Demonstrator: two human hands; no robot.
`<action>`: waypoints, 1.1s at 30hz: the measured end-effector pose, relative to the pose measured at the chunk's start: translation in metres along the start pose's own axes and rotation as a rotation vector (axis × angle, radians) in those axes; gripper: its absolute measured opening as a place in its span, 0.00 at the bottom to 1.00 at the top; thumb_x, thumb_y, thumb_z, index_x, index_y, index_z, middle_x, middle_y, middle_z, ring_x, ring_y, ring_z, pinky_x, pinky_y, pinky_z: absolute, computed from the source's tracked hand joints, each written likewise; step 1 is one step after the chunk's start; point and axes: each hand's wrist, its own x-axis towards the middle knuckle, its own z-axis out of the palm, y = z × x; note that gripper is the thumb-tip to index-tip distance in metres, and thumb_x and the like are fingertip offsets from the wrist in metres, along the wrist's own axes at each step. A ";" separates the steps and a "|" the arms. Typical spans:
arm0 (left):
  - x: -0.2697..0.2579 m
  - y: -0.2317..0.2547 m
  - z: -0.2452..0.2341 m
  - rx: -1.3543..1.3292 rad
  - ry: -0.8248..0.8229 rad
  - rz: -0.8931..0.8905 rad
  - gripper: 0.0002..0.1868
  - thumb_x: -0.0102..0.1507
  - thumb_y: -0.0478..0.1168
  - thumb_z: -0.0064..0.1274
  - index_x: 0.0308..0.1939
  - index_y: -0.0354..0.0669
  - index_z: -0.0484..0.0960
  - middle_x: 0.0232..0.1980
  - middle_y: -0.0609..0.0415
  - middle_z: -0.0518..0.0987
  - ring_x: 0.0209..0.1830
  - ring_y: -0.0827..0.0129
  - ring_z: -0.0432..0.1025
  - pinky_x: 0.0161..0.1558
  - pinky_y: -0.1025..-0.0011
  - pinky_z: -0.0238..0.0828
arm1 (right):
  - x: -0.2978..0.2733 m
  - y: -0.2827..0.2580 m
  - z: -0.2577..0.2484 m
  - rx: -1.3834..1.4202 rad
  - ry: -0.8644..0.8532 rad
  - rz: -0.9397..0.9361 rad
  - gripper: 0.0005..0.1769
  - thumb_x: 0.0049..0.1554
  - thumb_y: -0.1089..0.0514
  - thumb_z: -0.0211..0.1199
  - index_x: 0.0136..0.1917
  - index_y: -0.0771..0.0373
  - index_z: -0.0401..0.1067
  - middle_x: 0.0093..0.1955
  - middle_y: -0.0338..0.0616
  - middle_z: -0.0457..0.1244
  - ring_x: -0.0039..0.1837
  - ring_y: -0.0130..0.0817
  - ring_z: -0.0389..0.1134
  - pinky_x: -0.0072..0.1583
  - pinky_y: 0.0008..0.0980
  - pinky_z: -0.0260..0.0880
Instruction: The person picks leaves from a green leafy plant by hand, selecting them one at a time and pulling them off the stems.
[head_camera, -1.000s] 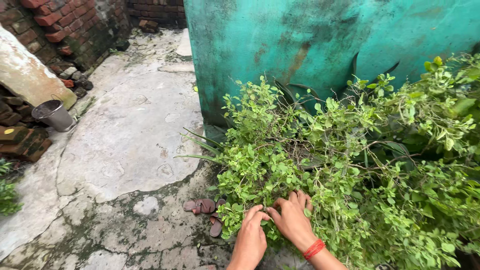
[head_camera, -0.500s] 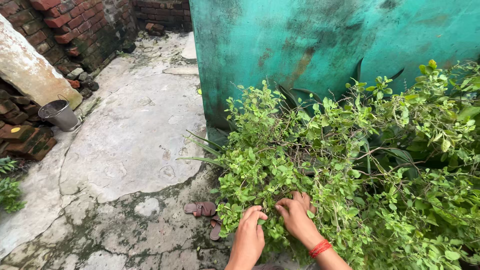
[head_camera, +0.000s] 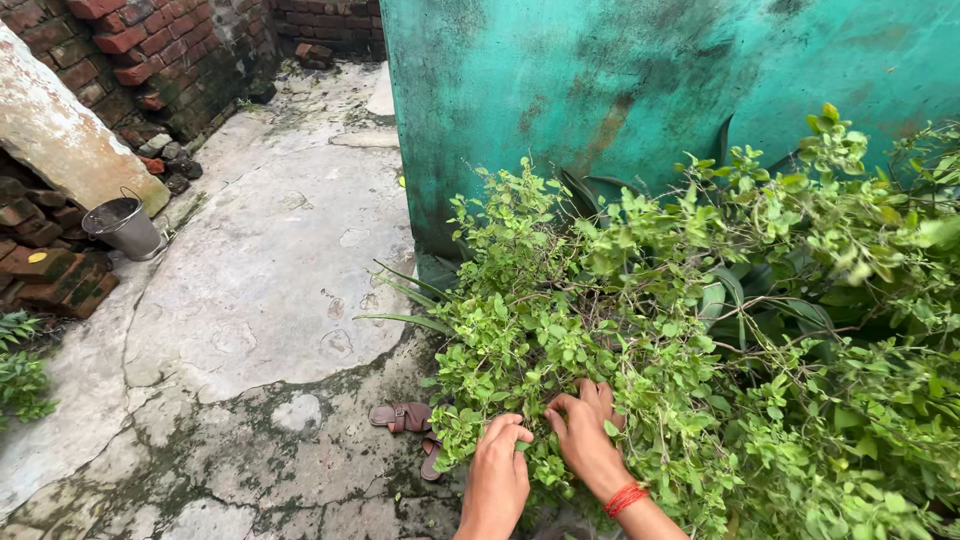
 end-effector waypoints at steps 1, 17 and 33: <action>0.000 0.000 0.001 0.002 0.008 0.002 0.13 0.56 0.22 0.50 0.42 0.39 0.77 0.60 0.46 0.76 0.63 0.49 0.70 0.61 0.58 0.66 | 0.000 0.001 0.000 -0.015 0.062 -0.053 0.06 0.52 0.53 0.69 0.41 0.54 0.80 0.65 0.52 0.59 0.71 0.58 0.55 0.62 0.61 0.58; 0.007 0.014 0.004 0.061 -0.054 -0.067 0.11 0.57 0.23 0.52 0.40 0.37 0.80 0.53 0.52 0.79 0.58 0.58 0.73 0.59 0.63 0.69 | 0.013 0.040 0.029 -0.073 0.279 -0.205 0.10 0.46 0.57 0.68 0.39 0.67 0.78 0.50 0.61 0.69 0.50 0.52 0.68 0.51 0.51 0.70; 0.001 -0.006 0.008 -0.021 0.128 0.044 0.15 0.51 0.22 0.55 0.40 0.37 0.81 0.48 0.49 0.80 0.54 0.53 0.73 0.57 0.62 0.69 | -0.004 0.047 -0.053 0.327 -0.046 -0.296 0.11 0.51 0.57 0.67 0.48 0.63 0.76 0.50 0.46 0.72 0.51 0.41 0.75 0.54 0.38 0.75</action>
